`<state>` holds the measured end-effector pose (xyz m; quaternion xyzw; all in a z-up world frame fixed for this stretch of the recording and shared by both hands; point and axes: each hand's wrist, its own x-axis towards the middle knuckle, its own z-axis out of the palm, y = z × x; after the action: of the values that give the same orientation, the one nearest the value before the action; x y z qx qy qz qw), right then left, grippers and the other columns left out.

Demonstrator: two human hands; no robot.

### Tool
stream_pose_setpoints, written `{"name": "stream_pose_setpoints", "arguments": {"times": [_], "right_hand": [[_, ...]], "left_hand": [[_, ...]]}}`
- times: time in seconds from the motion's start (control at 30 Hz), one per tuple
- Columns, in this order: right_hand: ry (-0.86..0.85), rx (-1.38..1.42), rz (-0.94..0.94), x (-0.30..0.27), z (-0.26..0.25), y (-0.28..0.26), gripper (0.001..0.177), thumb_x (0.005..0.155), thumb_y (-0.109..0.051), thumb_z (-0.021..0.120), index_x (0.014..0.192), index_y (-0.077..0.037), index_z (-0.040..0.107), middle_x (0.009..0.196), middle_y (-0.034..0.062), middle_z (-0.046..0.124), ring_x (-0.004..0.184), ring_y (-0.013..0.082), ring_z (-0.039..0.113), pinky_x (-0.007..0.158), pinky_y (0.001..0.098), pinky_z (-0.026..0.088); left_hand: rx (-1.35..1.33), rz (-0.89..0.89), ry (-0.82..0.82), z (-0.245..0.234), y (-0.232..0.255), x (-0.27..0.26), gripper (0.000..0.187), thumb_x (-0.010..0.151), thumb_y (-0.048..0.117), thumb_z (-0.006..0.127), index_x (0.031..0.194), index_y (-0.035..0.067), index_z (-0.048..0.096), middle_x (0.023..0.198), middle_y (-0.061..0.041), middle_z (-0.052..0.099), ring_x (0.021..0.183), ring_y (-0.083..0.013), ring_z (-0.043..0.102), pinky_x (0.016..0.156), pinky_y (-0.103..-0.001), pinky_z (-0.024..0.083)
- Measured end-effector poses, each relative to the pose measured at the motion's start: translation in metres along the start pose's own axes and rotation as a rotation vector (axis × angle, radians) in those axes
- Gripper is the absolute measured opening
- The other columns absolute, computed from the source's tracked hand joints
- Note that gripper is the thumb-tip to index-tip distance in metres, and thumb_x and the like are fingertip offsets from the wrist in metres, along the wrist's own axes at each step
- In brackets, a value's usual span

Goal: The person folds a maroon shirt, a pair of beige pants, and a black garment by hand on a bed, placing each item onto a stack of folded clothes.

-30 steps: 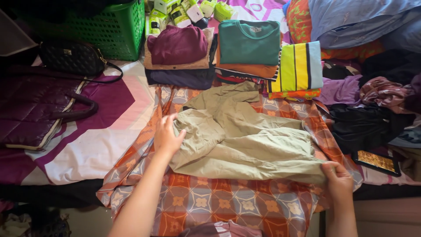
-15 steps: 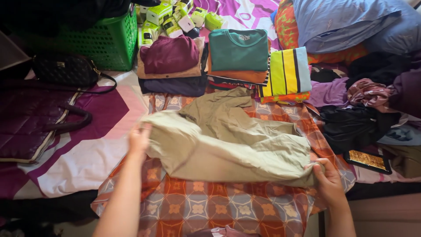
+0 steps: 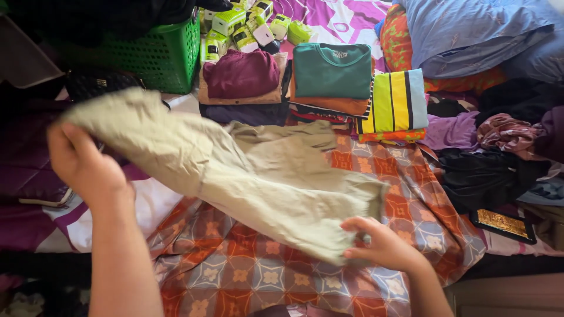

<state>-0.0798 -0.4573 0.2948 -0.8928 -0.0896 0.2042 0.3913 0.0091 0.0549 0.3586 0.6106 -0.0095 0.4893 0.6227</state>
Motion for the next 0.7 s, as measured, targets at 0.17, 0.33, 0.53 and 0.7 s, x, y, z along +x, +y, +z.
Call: {"name": "stream_pose_setpoints", "arguments": {"times": [0.17,0.33,0.53,0.7], "right_hand": [[0.124,0.407,-0.442,0.017,0.02,-0.046,0.111,0.073,-0.033,0.089,0.161,-0.017,0.023,0.16,0.0107,0.042,0.145,0.0291,0.043,0.113,0.0447,0.034],[0.28,1.158,-0.387,0.054,0.034,-0.073,0.079,0.086,-0.02,0.077,0.151,-0.018,0.033,0.146,0.0057,0.051,0.133,0.0267,0.052,0.107,0.0476,0.045],[0.512,1.525,-0.289,0.055,0.001,-0.069,0.049,0.095,-0.016,0.063,0.142,-0.011,0.052,0.136,0.0062,0.063,0.127,0.0246,0.06,0.108,0.0472,0.049],[0.472,1.749,-0.316,0.039,-0.012,-0.08,0.043,0.102,-0.027,0.056,0.141,-0.01,0.053,0.14,0.0066,0.063,0.131,0.0263,0.058,0.114,0.0508,0.043]], "left_hand": [[-0.032,-0.036,-0.259,0.111,0.053,-0.022,0.03,0.115,0.028,0.054,0.133,0.004,0.057,0.123,-0.01,0.062,0.113,-0.022,0.059,0.099,-0.036,0.048],[-0.447,0.109,-0.973,0.18,0.107,-0.112,0.03,0.101,0.016,0.059,0.129,0.005,0.054,0.137,-0.017,0.052,0.134,-0.0268,0.047,0.102,-0.038,0.047],[0.475,-0.489,-1.084,0.132,0.072,-0.205,0.048,0.09,0.048,0.076,0.11,0.006,0.067,0.11,-0.011,0.063,0.099,-0.0231,0.059,0.088,-0.033,0.054],[0.637,-0.46,-1.242,0.1,0.016,-0.275,0.114,0.066,0.056,0.093,0.149,0.007,0.031,0.148,-0.021,0.039,0.13,-0.0386,0.047,0.1,-0.048,0.044]]}}
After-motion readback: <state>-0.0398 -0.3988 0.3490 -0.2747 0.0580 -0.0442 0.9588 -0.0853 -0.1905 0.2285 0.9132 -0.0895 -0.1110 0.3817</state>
